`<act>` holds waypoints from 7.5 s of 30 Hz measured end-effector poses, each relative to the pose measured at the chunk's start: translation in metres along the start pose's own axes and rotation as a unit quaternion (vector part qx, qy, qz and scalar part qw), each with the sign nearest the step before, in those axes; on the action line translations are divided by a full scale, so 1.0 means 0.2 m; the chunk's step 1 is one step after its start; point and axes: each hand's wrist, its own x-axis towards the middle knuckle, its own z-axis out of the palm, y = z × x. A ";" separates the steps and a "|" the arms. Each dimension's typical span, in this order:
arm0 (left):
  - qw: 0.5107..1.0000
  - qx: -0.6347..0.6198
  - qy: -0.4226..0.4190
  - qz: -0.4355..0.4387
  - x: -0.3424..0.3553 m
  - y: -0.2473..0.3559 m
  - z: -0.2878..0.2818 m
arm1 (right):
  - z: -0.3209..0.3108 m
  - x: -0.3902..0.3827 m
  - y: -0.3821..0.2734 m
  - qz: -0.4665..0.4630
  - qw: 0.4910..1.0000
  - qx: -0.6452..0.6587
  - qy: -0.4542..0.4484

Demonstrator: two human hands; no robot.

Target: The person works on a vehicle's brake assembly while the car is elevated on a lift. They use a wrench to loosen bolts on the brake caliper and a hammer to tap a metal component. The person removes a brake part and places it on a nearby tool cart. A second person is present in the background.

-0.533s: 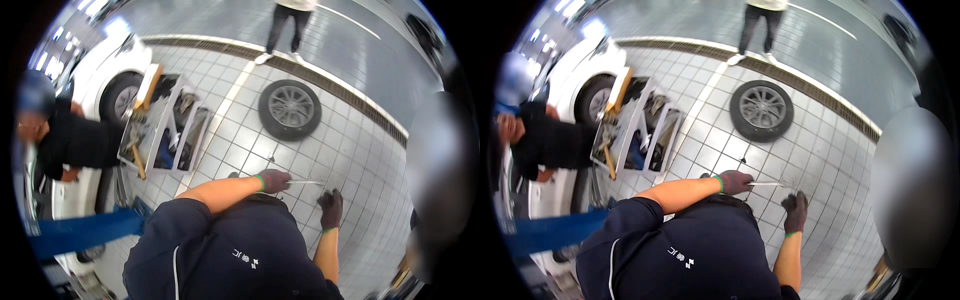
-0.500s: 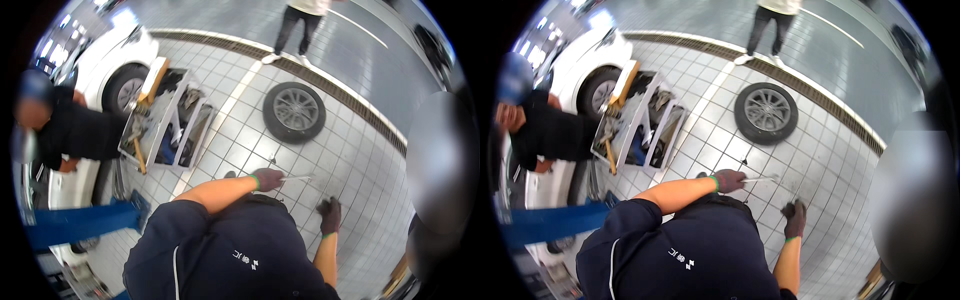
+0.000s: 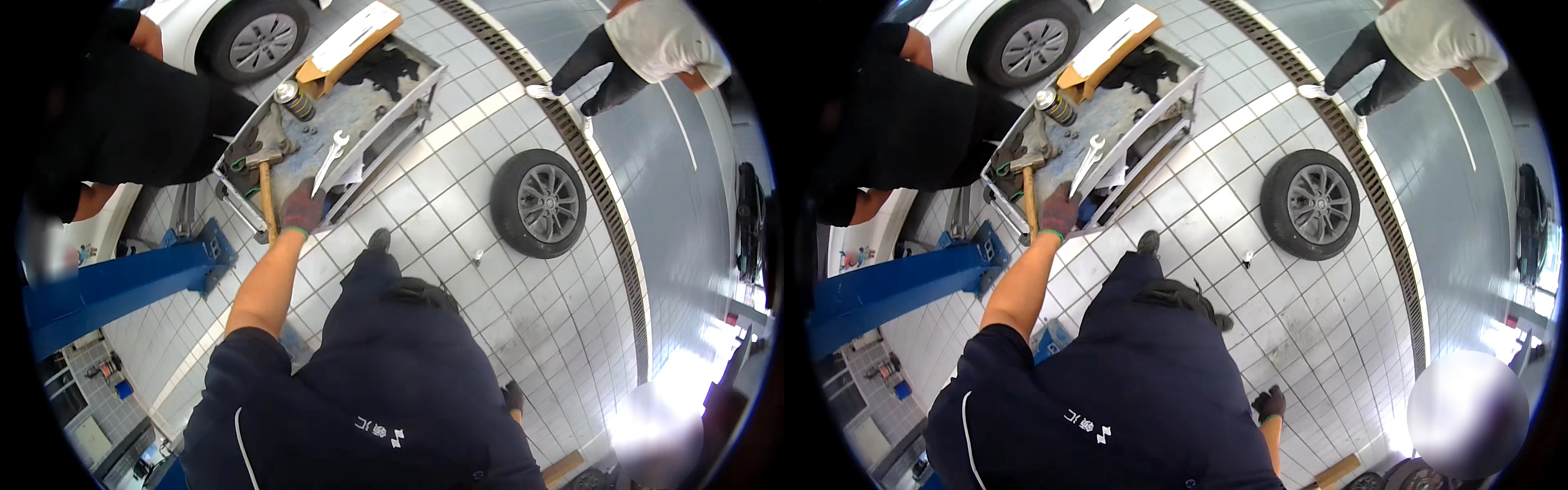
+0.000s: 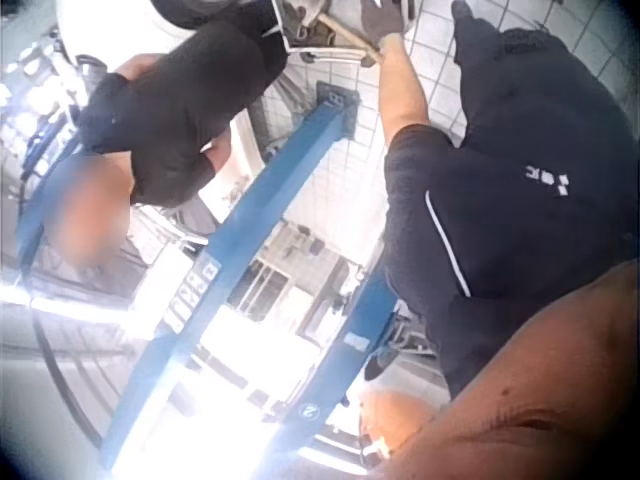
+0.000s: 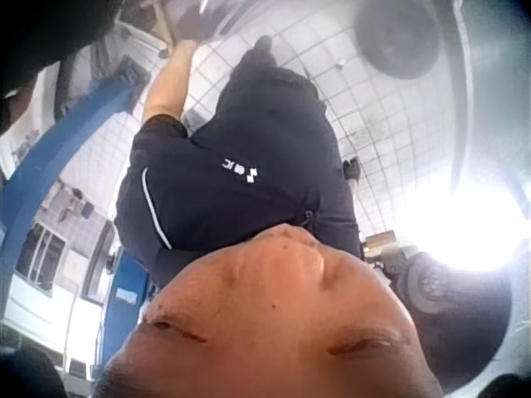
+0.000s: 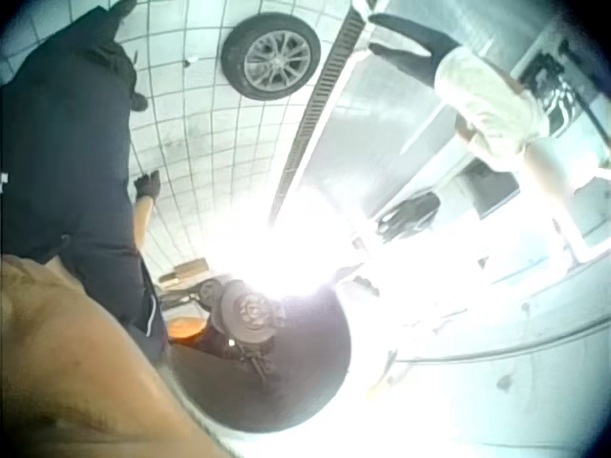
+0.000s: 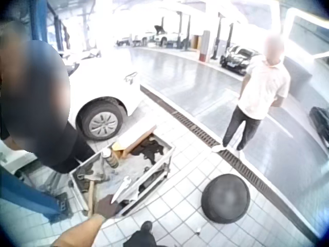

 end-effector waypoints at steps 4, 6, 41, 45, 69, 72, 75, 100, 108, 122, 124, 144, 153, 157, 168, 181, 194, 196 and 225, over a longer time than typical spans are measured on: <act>0.997 0.076 -0.019 -0.004 0.20 -0.17 -0.11 | 0.31 -0.05 -0.48 -0.060 0.989 -0.108 -0.079; 0.997 0.063 -0.013 -0.036 0.26 -0.26 -0.08 | 0.48 -0.22 -0.86 -0.092 0.992 -0.074 -0.054; 0.961 0.267 -0.065 0.015 0.74 0.04 0.03 | 0.73 -0.62 -0.59 -0.048 0.994 -0.101 0.010; 0.961 0.266 -0.063 0.033 0.74 0.05 0.03 | 0.74 -0.64 -0.60 -0.059 0.995 -0.074 0.002; 0.977 0.203 -0.051 0.040 0.65 0.02 -0.03 | 0.76 -0.75 -0.44 -0.058 0.981 -0.180 0.037; 0.978 0.137 0.022 0.154 0.62 -0.01 -0.04 | 0.81 -0.79 -0.53 -0.147 0.957 -0.243 0.066; 0.944 0.057 0.057 0.319 0.42 0.21 -0.13 | 1.03 -0.94 -0.92 -0.188 0.960 -0.203 -0.030; 0.555 -0.329 -0.473 0.601 -1.46 1.51 0.03 | 0.58 -1.34 -0.90 -0.326 0.614 0.562 -0.449; 0.519 -0.232 -0.609 0.553 -2.29 1.54 0.38 | -0.02 -1.32 -0.16 -0.349 0.599 0.659 -0.290; 0.265 -0.164 -0.496 0.810 -3.06 2.02 0.66 | -0.80 -1.58 0.22 -0.395 0.856 0.086 0.323; 0.239 -0.174 -0.501 0.814 -3.15 2.13 0.70 | -0.86 -1.55 0.24 -0.406 0.830 0.073 0.376; 0.314 -0.217 -0.690 0.615 -3.90 2.85 0.77 | -1.89 -1.46 0.07 -0.394 0.536 0.112 0.738; 0.430 -0.228 -0.609 0.626 -3.67 3.00 1.04 | -2.17 -1.36 -0.02 -0.345 0.510 0.050 0.787; 0.430 -0.256 -0.546 0.672 -3.61 3.11 1.13 | -2.17 -1.38 -0.05 -0.368 0.519 0.106 0.764; 0.144 -0.457 -0.286 0.830 -3.94 3.52 0.98 | -2.23 -1.43 -0.04 -0.315 0.497 -0.044 0.808; 0.154 -0.450 -0.194 0.858 -4.03 3.62 1.16 | -2.19 -1.42 -0.07 -0.280 0.557 0.009 0.782; 0.124 -0.463 -0.148 0.865 -4.06 3.64 1.17 | -2.25 -1.58 -0.10 -0.289 0.591 -0.106 0.746; 0.120 -0.479 -0.151 0.856 -4.09 3.62 1.16 | -2.25 -1.58 -0.10 -0.282 0.585 -0.136 0.748; 0.113 -0.495 -0.150 0.849 -4.07 3.65 1.19 | -2.19 -1.43 -0.10 -0.273 0.560 -0.149 0.768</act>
